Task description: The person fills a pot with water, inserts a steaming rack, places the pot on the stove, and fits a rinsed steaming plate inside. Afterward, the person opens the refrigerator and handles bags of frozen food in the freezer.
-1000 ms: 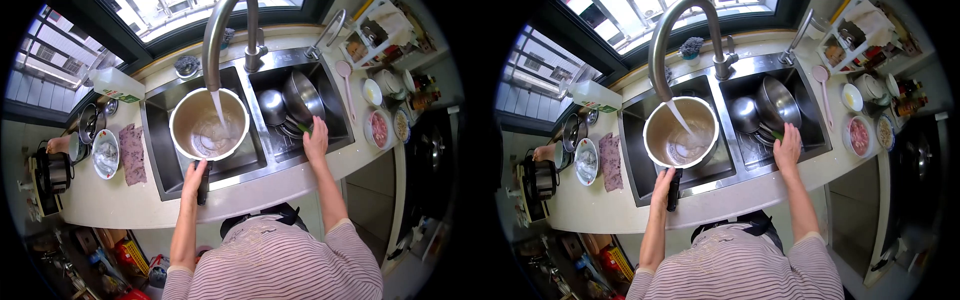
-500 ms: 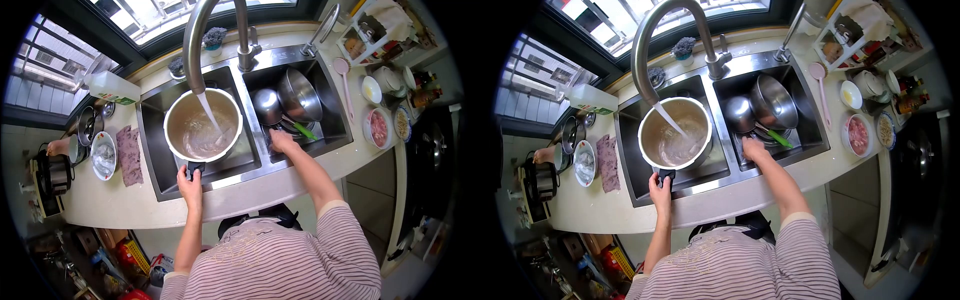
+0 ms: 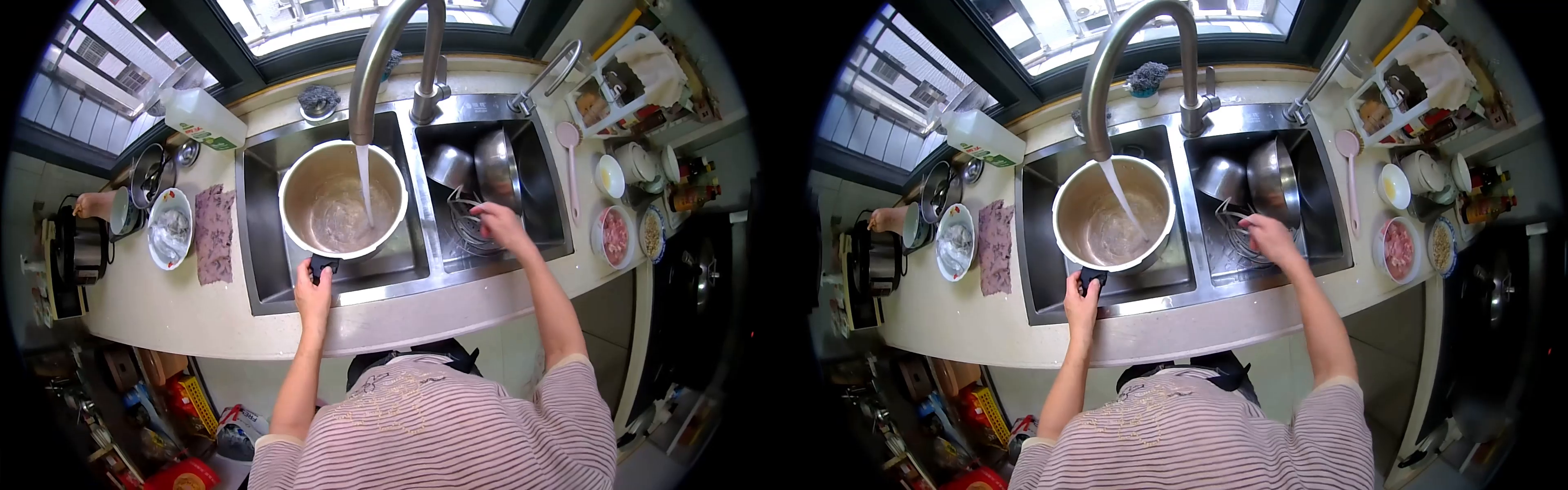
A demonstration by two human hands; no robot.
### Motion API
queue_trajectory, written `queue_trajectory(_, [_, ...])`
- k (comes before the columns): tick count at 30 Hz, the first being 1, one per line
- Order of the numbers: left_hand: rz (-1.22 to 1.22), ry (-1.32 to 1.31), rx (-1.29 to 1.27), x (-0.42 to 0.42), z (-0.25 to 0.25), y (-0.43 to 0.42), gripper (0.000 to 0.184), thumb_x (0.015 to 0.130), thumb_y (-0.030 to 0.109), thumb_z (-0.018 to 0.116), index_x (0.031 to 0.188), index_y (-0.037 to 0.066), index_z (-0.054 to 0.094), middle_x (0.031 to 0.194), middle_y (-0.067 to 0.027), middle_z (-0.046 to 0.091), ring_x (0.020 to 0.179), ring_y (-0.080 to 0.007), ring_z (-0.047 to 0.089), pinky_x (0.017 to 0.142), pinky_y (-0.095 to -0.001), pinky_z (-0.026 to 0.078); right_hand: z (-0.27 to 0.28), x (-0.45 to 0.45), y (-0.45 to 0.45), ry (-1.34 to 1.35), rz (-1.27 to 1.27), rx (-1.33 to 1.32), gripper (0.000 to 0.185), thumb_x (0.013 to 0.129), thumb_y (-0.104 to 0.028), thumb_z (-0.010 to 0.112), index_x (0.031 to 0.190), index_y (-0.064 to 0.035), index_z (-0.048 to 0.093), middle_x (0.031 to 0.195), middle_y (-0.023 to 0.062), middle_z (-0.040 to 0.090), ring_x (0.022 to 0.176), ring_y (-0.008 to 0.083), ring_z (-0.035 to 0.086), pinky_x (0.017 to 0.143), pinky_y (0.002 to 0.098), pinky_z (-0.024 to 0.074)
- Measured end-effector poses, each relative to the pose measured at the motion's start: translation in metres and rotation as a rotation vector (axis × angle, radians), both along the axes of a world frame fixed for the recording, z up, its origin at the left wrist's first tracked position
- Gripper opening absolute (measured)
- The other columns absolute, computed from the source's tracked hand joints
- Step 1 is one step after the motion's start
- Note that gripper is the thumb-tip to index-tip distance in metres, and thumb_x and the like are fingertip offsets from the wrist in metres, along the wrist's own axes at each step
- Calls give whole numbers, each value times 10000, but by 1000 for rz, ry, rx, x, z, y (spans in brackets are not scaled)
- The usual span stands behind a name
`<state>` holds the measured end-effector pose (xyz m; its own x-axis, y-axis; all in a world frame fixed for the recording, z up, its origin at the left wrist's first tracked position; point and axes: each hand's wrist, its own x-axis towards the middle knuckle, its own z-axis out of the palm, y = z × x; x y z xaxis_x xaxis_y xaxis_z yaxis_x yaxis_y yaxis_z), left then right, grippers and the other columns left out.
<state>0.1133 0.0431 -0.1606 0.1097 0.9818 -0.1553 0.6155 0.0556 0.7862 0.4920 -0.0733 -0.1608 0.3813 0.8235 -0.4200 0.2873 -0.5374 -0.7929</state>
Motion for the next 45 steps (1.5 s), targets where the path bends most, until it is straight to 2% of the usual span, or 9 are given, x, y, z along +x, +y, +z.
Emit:
queue_trajectory(9, [-52,32,28,-4,0,1,382,796,227,606,1109,41,490,934,-197,619,864,-351,600,753,-404,454,115,-58,36,435,-525,517,236,836,-80,426,1013,-7,565,636,31,556,501,67,467,447,189,350])
queue_trajectory(16, [-41,89,36,-3,4,-2,401,814,271,576,1133,49,479,958,-225,603,886,-385,580,766,-439,443,-6,-168,165,908,-485,270,302,791,-68,495,1087,-19,459,750,80,591,583,109,556,459,267,473])
queue_trajectory(18, [-36,89,24,-3,6,-3,412,815,275,574,1142,46,474,985,-225,596,904,-384,575,774,-436,441,-26,-184,175,664,-528,211,447,794,-91,516,1206,10,374,849,146,608,714,202,616,610,353,525])
queue_trajectory(20, [-28,83,34,-3,3,-2,413,814,275,586,1134,32,487,966,-221,609,901,-376,586,782,-417,450,-95,-179,177,-151,-287,162,611,780,-92,538,1306,23,250,969,222,592,892,310,604,815,398,481])
queue_trajectory(21, [-24,98,34,-5,1,-3,413,815,275,584,1135,33,484,968,-220,607,902,-376,585,781,-418,449,-55,-182,166,-83,-275,165,596,757,-90,566,1292,27,329,1049,254,562,1002,387,541,912,395,410])
queue_trajectory(24, [-17,87,12,-4,-1,-1,414,815,278,581,1134,36,477,976,-222,604,909,-379,581,779,-423,447,-34,-182,142,-226,-39,419,416,757,-112,581,1146,10,499,1045,201,576,980,387,548,869,398,434])
queue_trajectory(28, [-20,78,6,-4,1,0,415,813,284,582,1129,39,474,985,-232,599,918,-382,580,779,-431,445,-22,-185,95,-969,313,535,170,824,-206,549,886,-62,613,971,80,602,1099,299,487,864,428,428])
queue_trajectory(32, [-41,128,50,-2,4,0,416,811,287,582,1131,42,477,992,-216,604,920,-374,582,782,-431,445,-54,-181,79,-541,245,478,210,845,-274,537,857,-96,647,991,52,600,1162,314,425,875,444,417])
queue_trajectory(45, [-114,118,2,-16,0,23,482,766,346,593,1168,90,515,979,-180,622,908,-323,592,780,-387,451,-15,-191,78,-663,332,309,234,794,-286,602,761,-54,604,848,93,583,878,284,549,684,414,461])
